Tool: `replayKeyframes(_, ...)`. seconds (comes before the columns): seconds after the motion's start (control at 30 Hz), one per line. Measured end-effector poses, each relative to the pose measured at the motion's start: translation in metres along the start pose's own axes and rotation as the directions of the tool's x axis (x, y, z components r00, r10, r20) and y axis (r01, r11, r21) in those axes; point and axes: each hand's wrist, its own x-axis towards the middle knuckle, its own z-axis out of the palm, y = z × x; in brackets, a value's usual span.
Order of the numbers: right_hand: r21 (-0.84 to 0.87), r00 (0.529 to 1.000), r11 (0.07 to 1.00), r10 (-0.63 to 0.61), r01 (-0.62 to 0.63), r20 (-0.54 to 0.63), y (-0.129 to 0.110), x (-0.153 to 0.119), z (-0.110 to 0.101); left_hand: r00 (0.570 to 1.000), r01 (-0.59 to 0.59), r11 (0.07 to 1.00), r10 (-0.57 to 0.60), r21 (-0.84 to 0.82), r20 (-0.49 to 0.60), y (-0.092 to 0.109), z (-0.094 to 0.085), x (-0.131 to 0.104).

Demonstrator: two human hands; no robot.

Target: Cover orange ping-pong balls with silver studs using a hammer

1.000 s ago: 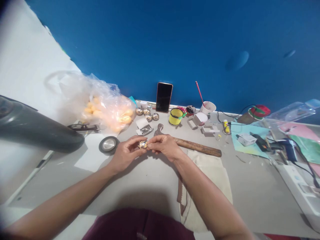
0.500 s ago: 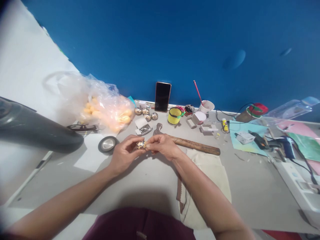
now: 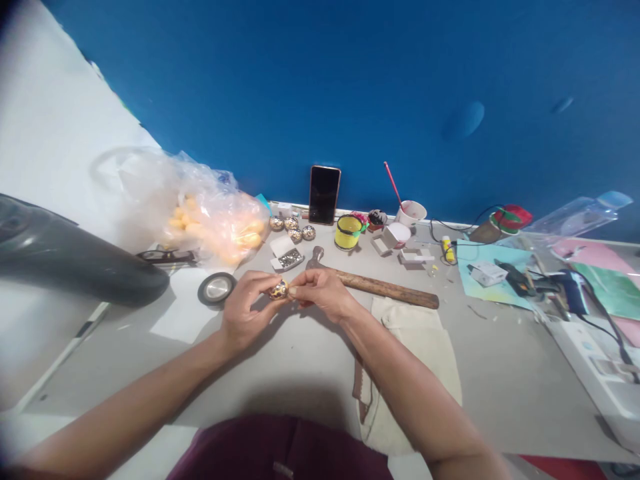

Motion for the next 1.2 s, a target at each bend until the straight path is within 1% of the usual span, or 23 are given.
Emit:
replayKeyframes(0.1, 0.003, 0.999, 0.999, -0.033, 0.033, -0.014, 0.002, 0.001, 0.003, 1.0, -0.005, 1.0, 0.005, 0.014, 0.004, -0.001, -0.001, 0.001)
replayKeyframes(0.17, -0.014, 0.997, 0.998, -0.065, 0.064, -0.029, 0.002, 0.001, 0.005, 1.0, 0.027, 0.999, -0.027, -0.021, 0.007, 0.001, -0.001, 0.002)
replayKeyframes(0.23, -0.062, 0.995, 0.994, -0.093, 0.09, -0.045, 0.001, 0.0, 0.005, 0.994, 0.105, 0.989, -0.104, -0.099, 0.023, 0.003, -0.001, 0.003)
replayKeyframes(0.3, -0.142, 0.995, 0.986, -0.096, 0.09, -0.038, -0.003, -0.001, 0.002, 0.978, 0.208, 0.958, -0.198, -0.2, 0.069, 0.005, 0.0, 0.003)
replayKeyframes(0.4, -0.272, 0.995, 0.958, -0.079, 0.092, 0.058, -0.008, -0.003, -0.007, 0.941, 0.333, 0.887, -0.289, -0.32, 0.177, 0.007, 0.001, 0.005)
replayKeyframes(0.5, -0.346, 0.98, 0.924, -0.111, 0.163, 0.165, -0.01, -0.004, -0.015, 0.903, 0.412, 0.845, -0.327, -0.34, 0.279, 0.009, 0.0, 0.008)
replayKeyframes(0.6, -0.355, 0.972, 0.914, -0.134, 0.196, 0.192, -0.008, -0.003, -0.019, 0.875, 0.464, 0.826, -0.371, -0.321, 0.312, 0.011, -0.002, 0.01)
replayKeyframes(0.77, -0.287, 0.967, 0.945, -0.086, 0.156, 0.241, -0.008, -0.003, -0.023, 0.849, 0.515, 0.781, -0.408, -0.354, 0.335, 0.015, -0.001, 0.012)
replayKeyframes(0.93, -0.262, 0.971, 0.957, -0.061, 0.123, 0.232, -0.009, -0.004, -0.021, 0.794, 0.601, 0.686, -0.455, -0.41, 0.403, 0.017, -0.002, 0.013)
replayKeyframes(1.07, -0.347, 0.984, 0.928, -0.083, 0.135, 0.16, -0.007, -0.004, -0.014, 0.761, 0.644, 0.632, -0.48, -0.43, 0.436, 0.015, -0.002, 0.014)
replayKeyframes(1.13, -0.372, 0.986, 0.917, -0.101, 0.143, 0.13, -0.007, -0.004, -0.013, 0.728, 0.683, 0.571, -0.487, -0.455, 0.482, 0.012, -0.001, 0.014)
replayKeyframes(1.2, -0.346, 0.986, 0.928, -0.1, 0.141, 0.131, -0.007, -0.003, -0.014, 0.694, 0.719, 0.498, -0.482, -0.484, 0.535, 0.01, 0.001, 0.014)
